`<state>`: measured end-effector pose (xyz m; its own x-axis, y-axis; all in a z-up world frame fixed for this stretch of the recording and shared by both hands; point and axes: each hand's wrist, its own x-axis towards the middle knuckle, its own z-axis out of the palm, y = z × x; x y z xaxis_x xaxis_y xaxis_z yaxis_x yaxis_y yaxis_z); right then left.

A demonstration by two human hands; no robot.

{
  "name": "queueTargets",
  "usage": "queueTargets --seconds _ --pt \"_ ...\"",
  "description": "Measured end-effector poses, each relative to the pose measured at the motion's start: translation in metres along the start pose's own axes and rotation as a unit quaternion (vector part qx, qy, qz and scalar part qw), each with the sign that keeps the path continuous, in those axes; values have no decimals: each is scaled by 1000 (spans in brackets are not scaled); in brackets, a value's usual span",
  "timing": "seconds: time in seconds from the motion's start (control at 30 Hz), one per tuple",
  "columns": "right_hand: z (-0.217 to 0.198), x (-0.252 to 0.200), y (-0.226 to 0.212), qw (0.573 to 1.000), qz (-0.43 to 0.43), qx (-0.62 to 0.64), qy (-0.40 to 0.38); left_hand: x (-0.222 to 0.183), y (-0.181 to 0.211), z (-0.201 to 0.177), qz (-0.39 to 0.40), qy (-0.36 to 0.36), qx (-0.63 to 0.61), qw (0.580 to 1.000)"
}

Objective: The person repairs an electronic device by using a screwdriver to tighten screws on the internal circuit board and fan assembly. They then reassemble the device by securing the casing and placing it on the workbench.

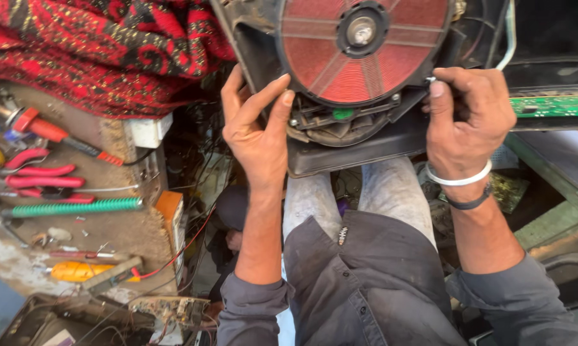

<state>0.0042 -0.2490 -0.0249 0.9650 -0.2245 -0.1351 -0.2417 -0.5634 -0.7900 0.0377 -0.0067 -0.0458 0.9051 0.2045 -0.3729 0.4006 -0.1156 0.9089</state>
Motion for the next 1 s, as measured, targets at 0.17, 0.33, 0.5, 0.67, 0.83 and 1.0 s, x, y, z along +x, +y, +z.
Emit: queueTargets --seconds 0.17,0.33,0.5,0.67,0.83,1.0 --pt "4 1 -2 1000 -3 -1 5 -3 -5 2 -15 -5 -31 999" --pt "6 0 1 999 -10 -39 14 -5 -11 4 -11 10 -67 998" --pt "6 -3 7 988 -95 -118 22 -7 -14 8 10 46 -53 997" --pt "7 -6 13 989 -89 -113 30 -8 -12 6 35 38 -10 999" --pt "7 -4 23 988 -107 -106 28 -10 -11 3 35 30 6 999" --pt "8 -6 28 985 -131 -107 40 -9 -11 6 27 40 -7 999"
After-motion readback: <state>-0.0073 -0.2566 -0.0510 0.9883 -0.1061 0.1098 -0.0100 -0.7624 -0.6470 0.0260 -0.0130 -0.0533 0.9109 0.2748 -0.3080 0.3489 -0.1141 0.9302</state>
